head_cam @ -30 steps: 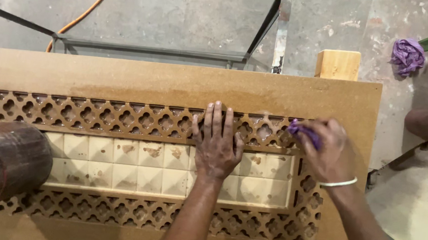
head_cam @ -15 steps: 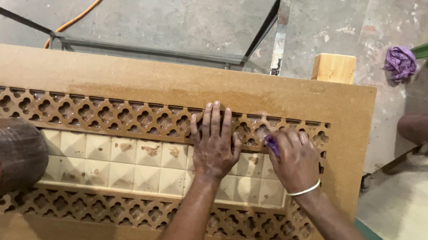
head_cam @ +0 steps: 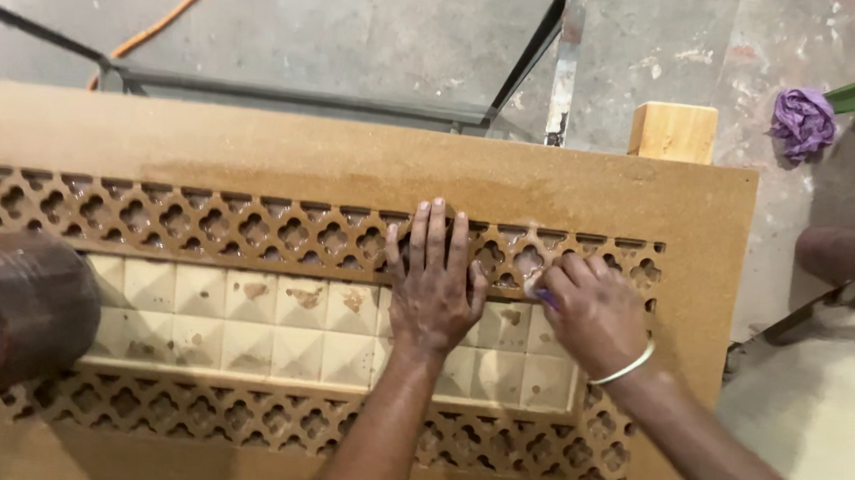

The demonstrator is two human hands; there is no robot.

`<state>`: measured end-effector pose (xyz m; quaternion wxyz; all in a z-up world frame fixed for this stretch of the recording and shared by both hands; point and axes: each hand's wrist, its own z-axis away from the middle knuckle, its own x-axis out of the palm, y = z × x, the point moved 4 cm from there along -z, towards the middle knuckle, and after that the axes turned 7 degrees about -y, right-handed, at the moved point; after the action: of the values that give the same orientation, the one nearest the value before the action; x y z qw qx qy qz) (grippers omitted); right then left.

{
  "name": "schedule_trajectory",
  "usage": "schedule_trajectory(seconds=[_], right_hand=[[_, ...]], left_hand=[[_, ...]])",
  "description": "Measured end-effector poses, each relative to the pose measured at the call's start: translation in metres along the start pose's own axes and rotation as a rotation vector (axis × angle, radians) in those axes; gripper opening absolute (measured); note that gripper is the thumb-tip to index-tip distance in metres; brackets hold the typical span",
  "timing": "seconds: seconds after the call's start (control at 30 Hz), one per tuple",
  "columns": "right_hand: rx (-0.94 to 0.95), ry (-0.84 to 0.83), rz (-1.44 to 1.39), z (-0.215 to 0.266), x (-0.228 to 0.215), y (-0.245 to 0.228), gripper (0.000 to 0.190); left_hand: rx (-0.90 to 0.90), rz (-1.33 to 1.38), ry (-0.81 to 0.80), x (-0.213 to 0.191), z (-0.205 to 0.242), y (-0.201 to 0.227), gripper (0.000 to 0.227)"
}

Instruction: The person applies a dark liquid finish to a large, intricately carved wooden panel using a purple cloth. They repeatedly dip the cloth into a metal container and wipe the finish onto the surface, covering both the flat areas and the detailed lattice patterns.

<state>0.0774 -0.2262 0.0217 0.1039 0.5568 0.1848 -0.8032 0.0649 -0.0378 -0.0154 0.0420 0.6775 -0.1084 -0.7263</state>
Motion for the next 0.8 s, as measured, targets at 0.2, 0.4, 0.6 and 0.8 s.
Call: schedule_trajectory(seconds=[0.2, 0.4, 0.6, 0.8], right_hand=[[0.037, 0.026, 0.053, 0.01, -0.022, -0.008, 0.023], [0.045, -0.334, -0.016, -0.002, -0.052, 0.002, 0.027], [0.201, -0.064, -0.16, 0.022, -0.053, 0.026, 0.042], [0.115, 0.331, -0.156, 0.038, -0.004, -0.038, 0.039]], left_hand=[[0.008, 0.019, 0.006, 0.003, 0.0, 0.0, 0.064], [0.007, 0.006, 0.021, -0.003, 0.0, 0.004, 0.063], [0.014, 0.02, 0.016, -0.001, 0.0, 0.001, 0.062], [0.016, 0.024, 0.053, -0.002, 0.001, 0.002, 0.062]])
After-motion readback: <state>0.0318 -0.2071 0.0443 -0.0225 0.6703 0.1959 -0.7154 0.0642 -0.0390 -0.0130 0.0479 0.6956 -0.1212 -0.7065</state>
